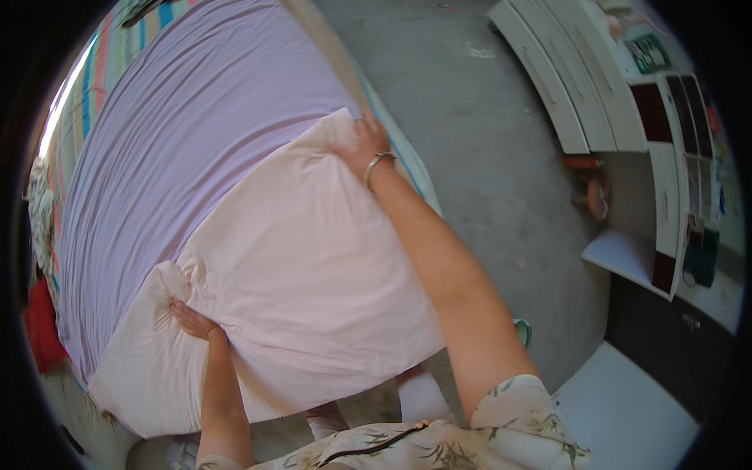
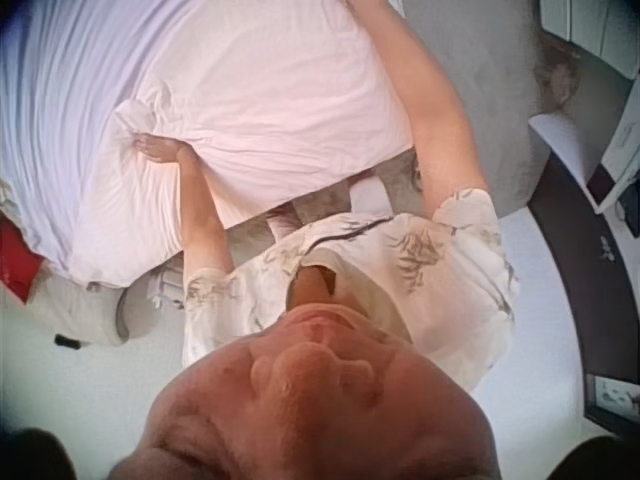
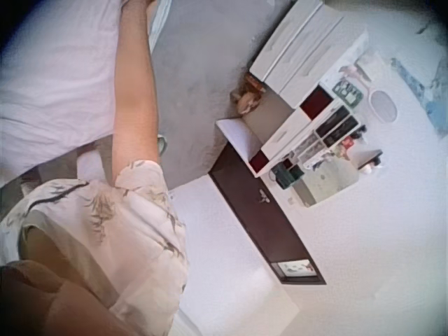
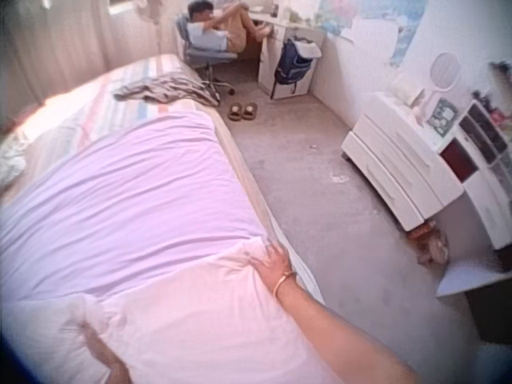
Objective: The person folds a large light pink sheet on a bed, smoothing it out and folding it into a compact rectangular shape. They then pick up a white sheet and a pair of beige shorts from the bed and fold them as well.
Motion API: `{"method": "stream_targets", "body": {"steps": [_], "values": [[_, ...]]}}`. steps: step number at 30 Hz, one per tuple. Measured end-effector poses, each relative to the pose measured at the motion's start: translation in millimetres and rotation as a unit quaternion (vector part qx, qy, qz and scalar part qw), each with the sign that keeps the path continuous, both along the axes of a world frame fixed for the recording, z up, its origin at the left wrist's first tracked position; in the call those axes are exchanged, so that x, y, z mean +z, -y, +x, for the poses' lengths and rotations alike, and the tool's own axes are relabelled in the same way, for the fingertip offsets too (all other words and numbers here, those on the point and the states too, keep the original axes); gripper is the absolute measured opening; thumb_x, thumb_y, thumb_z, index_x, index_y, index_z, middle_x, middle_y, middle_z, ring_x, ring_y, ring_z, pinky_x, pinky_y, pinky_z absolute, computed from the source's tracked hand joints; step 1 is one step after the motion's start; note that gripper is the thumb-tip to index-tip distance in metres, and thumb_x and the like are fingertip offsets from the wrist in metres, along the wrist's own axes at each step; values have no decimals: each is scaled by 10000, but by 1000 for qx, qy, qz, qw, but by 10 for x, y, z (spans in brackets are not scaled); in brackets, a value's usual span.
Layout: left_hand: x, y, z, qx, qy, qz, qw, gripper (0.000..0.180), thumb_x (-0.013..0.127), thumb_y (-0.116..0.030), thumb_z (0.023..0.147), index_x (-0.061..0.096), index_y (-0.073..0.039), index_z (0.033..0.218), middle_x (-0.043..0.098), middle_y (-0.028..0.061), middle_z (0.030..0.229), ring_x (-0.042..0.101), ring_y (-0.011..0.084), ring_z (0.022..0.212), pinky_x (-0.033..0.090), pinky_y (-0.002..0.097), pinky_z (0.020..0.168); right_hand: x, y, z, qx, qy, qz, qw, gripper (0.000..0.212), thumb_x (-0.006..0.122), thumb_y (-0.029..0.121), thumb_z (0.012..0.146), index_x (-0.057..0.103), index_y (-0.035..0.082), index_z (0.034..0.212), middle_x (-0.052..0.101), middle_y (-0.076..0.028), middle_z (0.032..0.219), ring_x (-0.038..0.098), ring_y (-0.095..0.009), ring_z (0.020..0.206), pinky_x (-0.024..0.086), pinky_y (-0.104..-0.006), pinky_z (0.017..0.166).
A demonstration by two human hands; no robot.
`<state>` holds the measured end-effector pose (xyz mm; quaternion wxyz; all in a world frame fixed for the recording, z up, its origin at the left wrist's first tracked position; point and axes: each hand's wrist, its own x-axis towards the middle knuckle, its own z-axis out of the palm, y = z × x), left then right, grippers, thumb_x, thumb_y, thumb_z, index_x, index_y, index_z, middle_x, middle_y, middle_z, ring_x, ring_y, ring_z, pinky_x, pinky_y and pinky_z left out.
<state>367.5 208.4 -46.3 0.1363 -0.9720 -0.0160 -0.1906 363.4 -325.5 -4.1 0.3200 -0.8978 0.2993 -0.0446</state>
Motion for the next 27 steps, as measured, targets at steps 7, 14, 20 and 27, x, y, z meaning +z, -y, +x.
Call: {"method": "stream_targets", "body": {"steps": [7, 14, 20, 27], "values": [[93, 182, 83, 29, -26, -33, 999, 483, 419, -244, 901, 343, -99, 1355, 340, 81, 1402, 299, 232, 1302, 248, 442, 1027, -208, 506, -174, -168, -11, 123, 978, 530, 592, 443, 805, 536, 16, 1113, 601, -101, 1026, 561, -240, 944, 446, -352, 804], [185, 13, 54, 60, -57, -127, 988, 528, 400, -314, 885, 319, -122, 1371, 292, 116, 1419, 242, 272, 1322, 179, 460, 1049, -21, 190, -342, -207, -38, 539, 815, 625, 592, 450, 817, 478, -22, 1210, 587, -135, 1101, 587, -225, 942, 470, -320, 796], [242, 81, 23, 51, -55, -144, 987, 537, 407, -328, 877, 324, -127, 1368, 292, 123, 1416, 241, 279, 1321, 172, 470, 1048, 328, 162, -637, -125, -130, 189, 965, 622, 634, 463, 770, 559, -52, 1110, 617, -193, 1050, 621, -262, 902, 485, -336, 769], [285, 147, -46, 43, -62, -146, 986, 537, 405, -334, 883, 329, -122, 1369, 312, 136, 1405, 250, 280, 1321, 180, 483, 1044, -372, 206, -866, -146, -176, -133, 964, 605, 579, 463, 792, 505, -14, 1157, 540, -262, 1120, 528, -389, 1028, 423, -435, 869]]}}
